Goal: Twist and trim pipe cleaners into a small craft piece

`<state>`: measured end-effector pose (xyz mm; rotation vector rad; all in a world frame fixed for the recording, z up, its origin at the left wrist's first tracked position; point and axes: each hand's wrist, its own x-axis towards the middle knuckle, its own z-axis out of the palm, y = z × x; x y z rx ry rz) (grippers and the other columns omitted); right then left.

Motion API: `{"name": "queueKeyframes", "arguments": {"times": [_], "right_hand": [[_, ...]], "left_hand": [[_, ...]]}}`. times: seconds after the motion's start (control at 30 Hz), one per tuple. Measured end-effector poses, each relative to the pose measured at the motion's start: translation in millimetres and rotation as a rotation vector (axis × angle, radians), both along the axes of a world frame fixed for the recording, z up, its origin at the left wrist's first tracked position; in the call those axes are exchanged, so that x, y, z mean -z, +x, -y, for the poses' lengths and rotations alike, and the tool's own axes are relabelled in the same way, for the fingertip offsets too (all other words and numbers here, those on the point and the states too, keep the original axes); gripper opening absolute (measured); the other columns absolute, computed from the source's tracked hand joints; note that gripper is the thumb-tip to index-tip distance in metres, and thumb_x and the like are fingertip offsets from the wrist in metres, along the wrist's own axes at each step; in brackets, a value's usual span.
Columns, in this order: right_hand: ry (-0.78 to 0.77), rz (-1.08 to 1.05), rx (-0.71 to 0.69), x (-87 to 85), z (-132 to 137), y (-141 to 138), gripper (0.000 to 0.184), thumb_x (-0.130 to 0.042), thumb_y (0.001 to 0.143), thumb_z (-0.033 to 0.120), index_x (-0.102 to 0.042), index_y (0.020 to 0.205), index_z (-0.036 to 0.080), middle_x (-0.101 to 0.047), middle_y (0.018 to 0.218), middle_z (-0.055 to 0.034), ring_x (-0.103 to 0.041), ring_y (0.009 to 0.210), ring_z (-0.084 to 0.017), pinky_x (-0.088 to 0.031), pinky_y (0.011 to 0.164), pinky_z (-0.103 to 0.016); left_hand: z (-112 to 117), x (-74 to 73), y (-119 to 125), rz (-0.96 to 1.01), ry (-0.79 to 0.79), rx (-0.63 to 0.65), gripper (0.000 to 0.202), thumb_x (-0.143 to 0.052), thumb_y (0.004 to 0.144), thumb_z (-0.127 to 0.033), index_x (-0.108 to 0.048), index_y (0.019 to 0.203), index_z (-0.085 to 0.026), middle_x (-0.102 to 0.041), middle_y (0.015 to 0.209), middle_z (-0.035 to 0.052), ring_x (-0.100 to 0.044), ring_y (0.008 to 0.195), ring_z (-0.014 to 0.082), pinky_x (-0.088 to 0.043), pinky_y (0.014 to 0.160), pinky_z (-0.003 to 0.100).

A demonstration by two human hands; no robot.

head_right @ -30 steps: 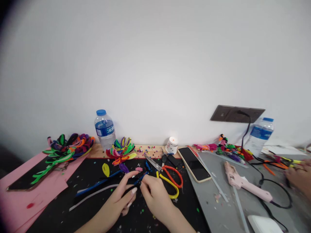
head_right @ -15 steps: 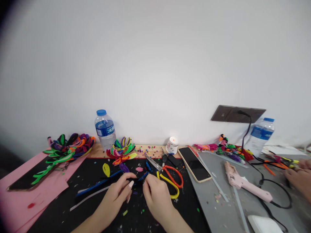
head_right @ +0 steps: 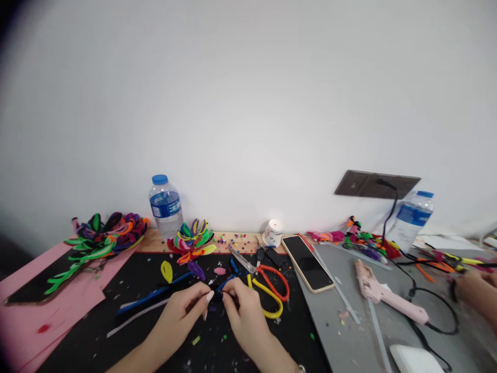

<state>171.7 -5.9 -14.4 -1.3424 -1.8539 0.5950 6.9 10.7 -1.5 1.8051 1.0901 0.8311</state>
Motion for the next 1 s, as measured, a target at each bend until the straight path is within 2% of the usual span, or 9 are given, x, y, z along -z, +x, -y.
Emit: {"name": "queueKeyframes", "arguments": {"times": [0.1, 0.17, 0.3, 0.47, 0.63, 0.73, 0.87, 0.93, 1.0], "right_hand": [[-0.004, -0.004, 0.029, 3.6, -2, 0, 0.009, -0.044, 0.082, 0.015, -0.047, 0.075, 0.019, -0.044, 0.060, 0.0036, -0.043, 0.054, -0.011, -0.032, 0.052, -0.021], [0.004, 0.001, 0.033, 4.0, -2, 0, 0.012, -0.043, 0.082, 0.014, -0.045, 0.071, 0.019, -0.045, 0.060, 0.0032, -0.044, 0.054, -0.011, -0.032, 0.052, -0.021], [0.007, -0.004, 0.027, 2.5, -1, -1, 0.015, -0.042, 0.083, 0.014, -0.044, 0.068, 0.019, -0.045, 0.060, 0.0031, -0.044, 0.054, -0.011, -0.032, 0.052, -0.021], [0.005, -0.075, 0.014, 0.2, 2, -3, 0.006, -0.042, 0.083, 0.015, -0.045, 0.080, 0.019, -0.045, 0.061, 0.0034, -0.045, 0.053, -0.011, -0.035, 0.052, -0.021], [0.072, -0.086, 0.149, -4.1, -5, 3, 0.005, -0.044, 0.081, 0.017, -0.047, 0.077, 0.019, -0.046, 0.061, 0.0022, -0.044, 0.051, -0.012, -0.036, 0.049, -0.022], [0.091, -0.048, 0.242, -7.7, -14, 7, 0.006, -0.048, 0.079, 0.018, -0.051, 0.074, 0.018, -0.046, 0.058, 0.0026, -0.044, 0.049, -0.012, -0.034, 0.047, -0.022], [0.060, -0.053, 0.268, -12.2, -28, 7, 0.009, -0.048, 0.079, 0.019, -0.057, 0.079, 0.018, -0.049, 0.057, 0.0021, -0.046, 0.050, -0.013, -0.036, 0.048, -0.023], [0.026, -0.072, 0.235, -15.0, -33, 6, 0.014, -0.046, 0.079, 0.018, -0.058, 0.087, 0.018, -0.055, 0.064, 0.0003, -0.050, 0.054, -0.014, -0.040, 0.052, -0.024], [0.038, -0.036, 0.198, -17.9, -37, 7, 0.027, -0.048, 0.076, 0.014, -0.054, 0.102, 0.019, -0.060, 0.082, -0.0024, -0.052, 0.057, -0.014, -0.044, 0.059, -0.026]], "left_hand": [[-1, 1.8, 0, 0.027, -0.051, 0.014, 0.018, -0.040, 0.086, -0.029, -0.054, 0.083, -0.018, -0.052, 0.059, -0.0035, -0.046, 0.050, 0.0103, -0.033, 0.051, 0.020], [-1, 2.5, 0, 0.043, -0.070, 0.022, 0.018, -0.040, 0.085, -0.028, -0.054, 0.085, -0.018, -0.054, 0.060, -0.0033, -0.046, 0.049, 0.0100, -0.034, 0.050, 0.019], [0, 2.6, 1, 0.022, -0.035, 0.020, 0.023, -0.041, 0.085, -0.029, -0.054, 0.071, -0.016, -0.052, 0.056, -0.0029, -0.046, 0.047, 0.0096, -0.033, 0.049, 0.019], [2, 3.1, 0, 0.014, 0.010, -0.003, 0.030, -0.039, 0.086, -0.029, -0.050, 0.062, -0.016, -0.048, 0.052, -0.0032, -0.044, 0.046, 0.0095, -0.032, 0.048, 0.020], [2, -0.6, -1, 0.069, 0.025, -0.026, 0.016, -0.041, 0.085, -0.029, -0.052, 0.084, -0.017, -0.055, 0.063, -0.0016, -0.050, 0.057, 0.0125, -0.036, 0.054, 0.021], [1, -3.2, -4, 0.090, 0.079, -0.118, 0.019, -0.038, 0.086, -0.030, -0.052, 0.089, -0.018, -0.056, 0.070, 0.0003, -0.052, 0.065, 0.0145, -0.039, 0.058, 0.022], [-6, -2.0, -9, 0.021, 0.197, -0.260, 0.019, -0.036, 0.086, -0.027, -0.053, 0.091, -0.018, -0.057, 0.081, 0.0036, -0.053, 0.072, 0.0167, -0.041, 0.065, 0.026], [-12, 0.2, -13, -0.074, 0.300, -0.286, 0.016, -0.038, 0.085, -0.023, -0.053, 0.090, -0.018, -0.056, 0.083, 0.0047, -0.052, 0.076, 0.0187, -0.042, 0.069, 0.029], [-18, 2.8, -18, -0.177, 0.429, -0.265, 0.015, -0.041, 0.082, -0.018, -0.055, 0.088, -0.019, -0.056, 0.091, 0.0060, -0.050, 0.088, 0.0214, -0.039, 0.080, 0.034]]}}
